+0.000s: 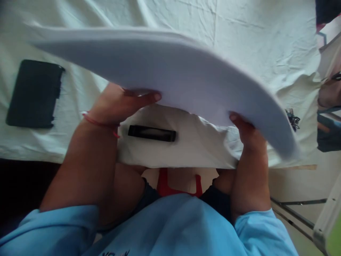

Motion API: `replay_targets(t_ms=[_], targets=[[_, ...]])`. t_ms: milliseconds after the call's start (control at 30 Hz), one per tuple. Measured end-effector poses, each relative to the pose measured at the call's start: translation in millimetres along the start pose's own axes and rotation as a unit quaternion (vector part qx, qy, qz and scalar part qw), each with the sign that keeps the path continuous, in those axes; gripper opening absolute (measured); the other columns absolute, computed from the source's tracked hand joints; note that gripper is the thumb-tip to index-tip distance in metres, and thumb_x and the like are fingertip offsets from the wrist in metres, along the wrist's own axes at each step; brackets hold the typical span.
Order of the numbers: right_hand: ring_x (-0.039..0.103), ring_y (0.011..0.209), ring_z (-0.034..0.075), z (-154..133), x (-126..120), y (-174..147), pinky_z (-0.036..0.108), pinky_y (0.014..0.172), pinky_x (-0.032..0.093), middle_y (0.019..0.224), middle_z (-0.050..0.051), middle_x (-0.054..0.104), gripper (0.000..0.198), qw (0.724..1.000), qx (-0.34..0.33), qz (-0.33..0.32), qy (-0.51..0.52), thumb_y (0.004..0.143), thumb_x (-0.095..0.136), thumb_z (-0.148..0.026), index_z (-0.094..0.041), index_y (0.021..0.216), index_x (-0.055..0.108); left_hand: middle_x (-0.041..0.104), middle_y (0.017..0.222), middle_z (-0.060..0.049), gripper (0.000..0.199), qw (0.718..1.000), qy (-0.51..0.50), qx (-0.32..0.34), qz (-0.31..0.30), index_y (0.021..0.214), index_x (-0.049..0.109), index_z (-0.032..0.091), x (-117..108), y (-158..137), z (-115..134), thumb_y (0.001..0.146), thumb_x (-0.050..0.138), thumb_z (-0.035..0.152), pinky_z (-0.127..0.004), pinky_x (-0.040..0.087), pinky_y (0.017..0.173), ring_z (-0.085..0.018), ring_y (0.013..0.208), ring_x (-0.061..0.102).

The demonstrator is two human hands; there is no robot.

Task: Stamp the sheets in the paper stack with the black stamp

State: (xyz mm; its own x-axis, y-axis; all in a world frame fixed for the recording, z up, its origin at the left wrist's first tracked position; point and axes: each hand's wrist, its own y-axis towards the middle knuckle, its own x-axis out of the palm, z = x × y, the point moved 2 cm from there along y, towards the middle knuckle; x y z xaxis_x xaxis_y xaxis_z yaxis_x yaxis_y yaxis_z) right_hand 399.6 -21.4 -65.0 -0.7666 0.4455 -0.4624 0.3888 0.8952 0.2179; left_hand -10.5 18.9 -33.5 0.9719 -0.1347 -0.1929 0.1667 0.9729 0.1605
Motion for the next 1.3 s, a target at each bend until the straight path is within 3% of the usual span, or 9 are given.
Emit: replay_targets(t_ms=[133, 300, 400, 533, 700, 800, 967, 1067, 1300], targets=[[0.065, 0.152, 0.033, -16, 5, -11, 0.055, 0.142, 0.049, 0.124, 0.007, 0.078, 0.055, 0.995, 0.005, 0.045, 0.090, 0.056, 0.108, -0.038, -0.023, 0.097, 0.076, 0.086, 0.115, -0.008, 0.026, 0.993, 0.060, -0.088, -0.057, 0.105, 0.083, 0.023, -1, 0, 6, 0.094, 0.088, 0.046, -0.045, 0.066, 0.110, -0.033, 0.119, 0.076], [0.080, 0.121, 0.028, -32, 21, -17, 0.056, 0.127, 0.064, 0.104, 0.001, 0.082, 0.055, 0.974, 0.071, 0.040, 0.213, 0.054, 0.106, -0.036, -0.023, 0.100, 0.079, 0.087, 0.111, -0.008, 0.046, 0.988, -0.019, -0.125, -0.084, 0.100, 0.086, 0.021, 7, -8, 12, 0.098, 0.086, 0.067, -0.042, 0.068, 0.103, -0.033, 0.116, 0.079], [0.082, 0.109, 0.026, -38, 23, -18, 0.052, 0.114, 0.071, 0.101, 0.002, 0.084, 0.056, 0.961, 0.106, 0.049, 0.252, 0.049, 0.108, -0.030, -0.022, 0.097, 0.079, 0.087, 0.110, -0.009, 0.060, 0.986, -0.016, -0.137, -0.094, 0.106, 0.088, 0.019, 10, -9, 14, 0.096, 0.087, 0.078, -0.041, 0.069, 0.099, -0.034, 0.117, 0.079], [0.080, 0.097, 0.023, -40, 21, -16, 0.047, 0.099, 0.076, 0.099, 0.002, 0.084, 0.054, 0.955, 0.143, 0.057, 0.253, 0.043, 0.108, -0.029, -0.021, 0.086, 0.076, 0.086, 0.106, -0.008, 0.060, 0.986, -0.002, -0.131, -0.102, 0.103, 0.087, 0.018, 11, -8, 19, 0.098, 0.084, 0.078, -0.039, 0.069, 0.097, -0.034, 0.116, 0.079], [0.080, 0.097, 0.022, -37, 18, -12, 0.044, 0.104, 0.075, 0.099, 0.003, 0.084, 0.052, 0.953, 0.141, 0.067, 0.261, 0.043, 0.105, -0.027, -0.020, 0.084, 0.075, 0.078, 0.079, -0.009, 0.061, 0.973, 0.003, -0.168, -0.160, 0.090, 0.080, 0.019, 8, -6, 20, 0.099, 0.083, 0.079, -0.031, 0.060, 0.063, -0.024, 0.076, 0.074], [0.080, 0.098, 0.022, -36, 17, -12, 0.043, 0.103, 0.075, 0.099, 0.002, 0.084, 0.051, 0.953, 0.141, 0.073, 0.259, 0.044, 0.105, -0.027, -0.020, 0.086, 0.076, 0.072, 0.068, -0.007, 0.066, 0.966, 0.010, -0.182, -0.182, 0.082, 0.073, 0.021, 6, -4, 19, 0.101, 0.077, 0.084, -0.029, 0.053, 0.055, -0.019, 0.064, 0.065], [0.080, 0.100, 0.024, -34, 9, -10, 0.044, 0.099, 0.076, 0.098, 0.003, 0.083, 0.059, 0.956, 0.156, 0.070, 0.240, 0.040, 0.106, -0.027, -0.019, 0.092, 0.078, 0.074, 0.072, -0.006, 0.048, 0.968, 0.048, -0.164, -0.181, 0.079, 0.070, 0.022, 4, -4, 19, 0.104, 0.077, 0.063, -0.031, 0.057, 0.067, -0.020, 0.071, 0.069], [0.080, 0.102, 0.026, -29, -2, -8, 0.047, 0.103, 0.075, 0.099, 0.005, 0.082, 0.065, 0.959, 0.175, 0.065, 0.214, 0.035, 0.107, -0.026, -0.019, 0.092, 0.078, 0.079, 0.077, -0.005, 0.034, 0.965, 0.082, -0.154, -0.195, 0.079, 0.071, 0.022, 2, -4, 19, 0.099, 0.078, 0.048, -0.031, 0.053, 0.065, -0.019, 0.071, 0.069], [0.081, 0.102, 0.029, -19, -26, -10, 0.045, 0.095, 0.076, 0.099, 0.007, 0.084, 0.065, 0.964, 0.217, 0.048, 0.148, 0.030, 0.110, -0.027, -0.022, 0.084, 0.075, 0.082, 0.078, -0.003, 0.018, 0.940, 0.150, -0.181, -0.248, 0.091, 0.082, 0.022, 1, -3, 17, 0.087, 0.079, 0.039, -0.030, 0.046, 0.063, -0.021, 0.071, 0.071]])
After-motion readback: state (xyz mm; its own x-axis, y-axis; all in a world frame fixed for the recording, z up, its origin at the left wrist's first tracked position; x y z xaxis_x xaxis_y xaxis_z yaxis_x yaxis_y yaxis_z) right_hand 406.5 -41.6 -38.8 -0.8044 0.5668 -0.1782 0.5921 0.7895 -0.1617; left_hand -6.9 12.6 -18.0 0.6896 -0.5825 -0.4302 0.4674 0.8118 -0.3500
